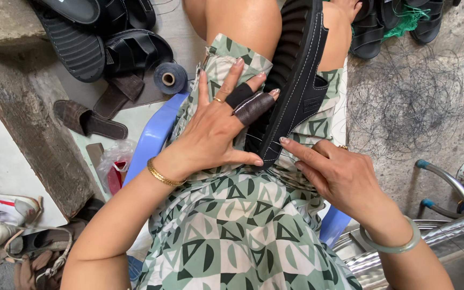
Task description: The person sits on a low chair and sews a black slipper using a needle and thread. They hold the slipper on their lap, stitch the sole, and pull the thread tight. The person occasionally adjusts the slipper and reaches for tools on the floor.
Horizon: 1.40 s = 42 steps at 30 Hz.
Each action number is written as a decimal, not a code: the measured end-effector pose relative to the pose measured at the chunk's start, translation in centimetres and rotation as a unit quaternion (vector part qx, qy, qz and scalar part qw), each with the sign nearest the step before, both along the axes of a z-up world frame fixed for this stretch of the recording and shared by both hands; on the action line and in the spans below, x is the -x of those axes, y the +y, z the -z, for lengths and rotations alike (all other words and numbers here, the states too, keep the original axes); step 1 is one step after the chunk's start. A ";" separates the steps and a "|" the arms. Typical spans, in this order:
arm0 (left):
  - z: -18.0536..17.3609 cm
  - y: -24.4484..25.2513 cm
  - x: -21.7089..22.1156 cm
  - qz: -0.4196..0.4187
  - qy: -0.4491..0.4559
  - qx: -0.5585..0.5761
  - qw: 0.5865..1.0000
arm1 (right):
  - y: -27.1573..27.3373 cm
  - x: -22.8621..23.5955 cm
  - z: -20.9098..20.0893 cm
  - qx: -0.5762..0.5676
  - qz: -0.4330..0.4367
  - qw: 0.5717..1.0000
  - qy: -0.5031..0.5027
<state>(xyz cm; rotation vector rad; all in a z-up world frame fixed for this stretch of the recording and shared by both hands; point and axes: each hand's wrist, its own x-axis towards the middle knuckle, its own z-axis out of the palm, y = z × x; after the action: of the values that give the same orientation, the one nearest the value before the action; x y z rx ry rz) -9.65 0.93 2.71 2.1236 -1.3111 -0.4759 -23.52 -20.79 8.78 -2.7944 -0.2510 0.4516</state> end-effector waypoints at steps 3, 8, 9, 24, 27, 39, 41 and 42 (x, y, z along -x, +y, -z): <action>0.3 -0.3 0.0 0.006 -0.008 -0.022 1.000 | 0.4 -0.3 -0.5 0.039 -0.010 0.999 -0.015; 0.7 -0.8 0.5 -0.002 -0.087 -0.041 0.995 | 2.4 -0.9 -3.4 0.273 -0.068 0.959 0.023; 0.9 -1.0 0.6 -0.004 -0.087 -0.041 0.995 | 2.6 -1.3 -3.2 0.273 -0.069 0.959 0.022; 1.5 -1.7 1.2 -0.031 -0.125 -0.022 0.991 | 1.2 -0.5 3.5 -0.116 0.033 0.990 -0.079; 1.4 -1.6 1.4 -0.040 -0.127 -0.012 0.991 | 1.4 -0.4 3.5 -0.104 0.025 0.990 -0.089; 2.4 2.0 2.9 -0.120 -0.185 0.228 0.948 | 1.6 0.7 4.0 -0.130 0.121 0.975 -0.134; 2.0 3.1 4.3 -0.075 -0.088 0.102 0.988 | 1.5 0.0 3.0 -0.214 0.135 0.958 -0.137; -0.2 2.0 4.1 -0.048 -0.097 0.127 0.986 | 1.2 0.5 3.0 -0.191 0.155 0.956 -0.158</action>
<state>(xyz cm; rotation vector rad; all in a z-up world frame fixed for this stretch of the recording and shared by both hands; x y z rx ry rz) -13.76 2.93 2.90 2.0433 -1.2893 -0.0573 -23.98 -19.56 5.83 -2.4475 0.0345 -0.1129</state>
